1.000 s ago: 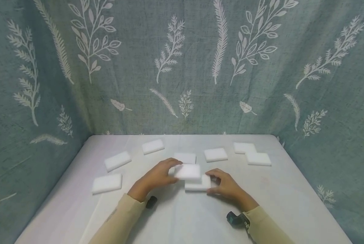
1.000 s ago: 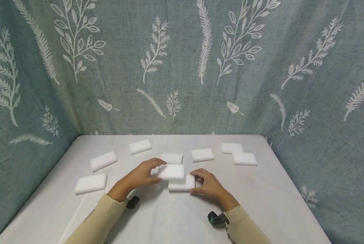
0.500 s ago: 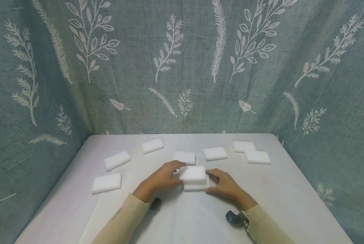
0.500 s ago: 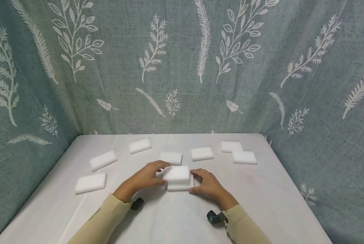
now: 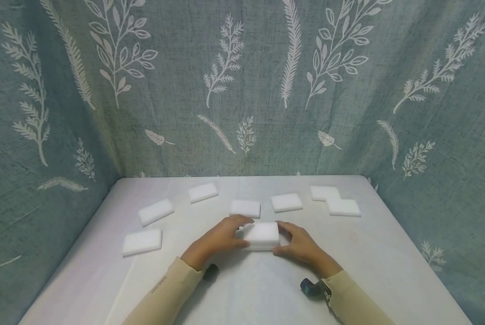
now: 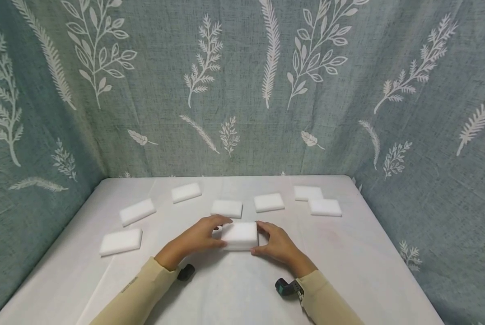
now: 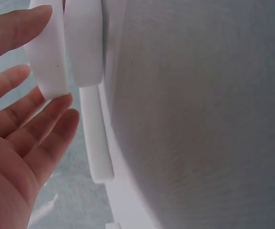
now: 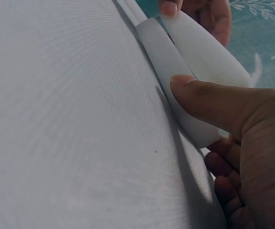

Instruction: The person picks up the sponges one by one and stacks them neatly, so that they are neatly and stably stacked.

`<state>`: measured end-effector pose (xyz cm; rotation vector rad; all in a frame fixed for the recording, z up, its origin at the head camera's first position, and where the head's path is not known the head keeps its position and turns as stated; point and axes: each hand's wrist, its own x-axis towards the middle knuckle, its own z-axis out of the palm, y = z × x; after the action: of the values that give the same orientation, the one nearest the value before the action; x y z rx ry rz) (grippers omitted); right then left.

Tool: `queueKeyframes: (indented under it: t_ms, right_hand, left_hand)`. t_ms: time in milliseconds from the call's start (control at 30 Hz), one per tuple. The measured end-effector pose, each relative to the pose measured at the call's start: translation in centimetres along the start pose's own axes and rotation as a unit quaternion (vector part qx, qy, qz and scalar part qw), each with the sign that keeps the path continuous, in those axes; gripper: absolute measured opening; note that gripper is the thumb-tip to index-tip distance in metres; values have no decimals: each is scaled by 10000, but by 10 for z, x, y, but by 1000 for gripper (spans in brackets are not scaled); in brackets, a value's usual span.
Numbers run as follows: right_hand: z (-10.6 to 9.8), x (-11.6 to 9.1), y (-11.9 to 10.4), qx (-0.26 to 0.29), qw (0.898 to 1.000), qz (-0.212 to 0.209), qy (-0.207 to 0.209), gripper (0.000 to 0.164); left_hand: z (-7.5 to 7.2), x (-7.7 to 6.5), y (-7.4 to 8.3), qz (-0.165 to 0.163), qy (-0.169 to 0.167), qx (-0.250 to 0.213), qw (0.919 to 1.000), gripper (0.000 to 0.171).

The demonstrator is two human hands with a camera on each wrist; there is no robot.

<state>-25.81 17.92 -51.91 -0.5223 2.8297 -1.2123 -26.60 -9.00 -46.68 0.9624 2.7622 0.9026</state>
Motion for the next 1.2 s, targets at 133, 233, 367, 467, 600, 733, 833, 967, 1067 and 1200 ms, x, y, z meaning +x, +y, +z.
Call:
queueKeyframes:
  t_ms: [133, 233, 367, 467, 600, 733, 833, 967, 1067, 1200]
  right_hand:
    - [0, 0, -1, 5, 10000, 90, 2, 87]
    - [0, 1, 0, -12, 10000, 43, 17, 84]
    - [0, 2, 1, -56, 10000, 5, 4, 83]
    - [-1, 2, 2, -18, 10000, -3, -39, 84]
    - [-2, 1, 1, 82, 9999, -25, -83, 85]
    - [-2, 0, 1, 48, 10000, -32, -70, 85]
    - [-2, -1, 2, 0, 10000, -13, -53, 84]
    - [-2, -1, 2, 26, 10000, 42, -77, 84]
    - [-2, 0, 3, 20, 10000, 34, -81, 83]
    - [-1, 1, 4, -7, 10000, 23, -73, 83]
  left_hand:
    - [2, 1, 0, -47, -68, 39, 10000, 60]
    - [2, 1, 2, -104, -110, 42, 9999, 59]
    - [2, 1, 3, -136, -121, 45, 9998, 59]
    - [2, 2, 3, -147, -136, 113, 9997, 59]
    - [3, 2, 3, -125, -159, 170, 9997, 59]
    - [5, 3, 2, -130, -170, 186, 9996, 60]
    - [6, 3, 2, -148, -165, 228, 9995, 60]
    - [6, 4, 1, -140, -149, 253, 9995, 59]
    - [6, 4, 1, -116, -152, 249, 9995, 59]
    - [6, 4, 1, -62, -173, 285, 9994, 59]
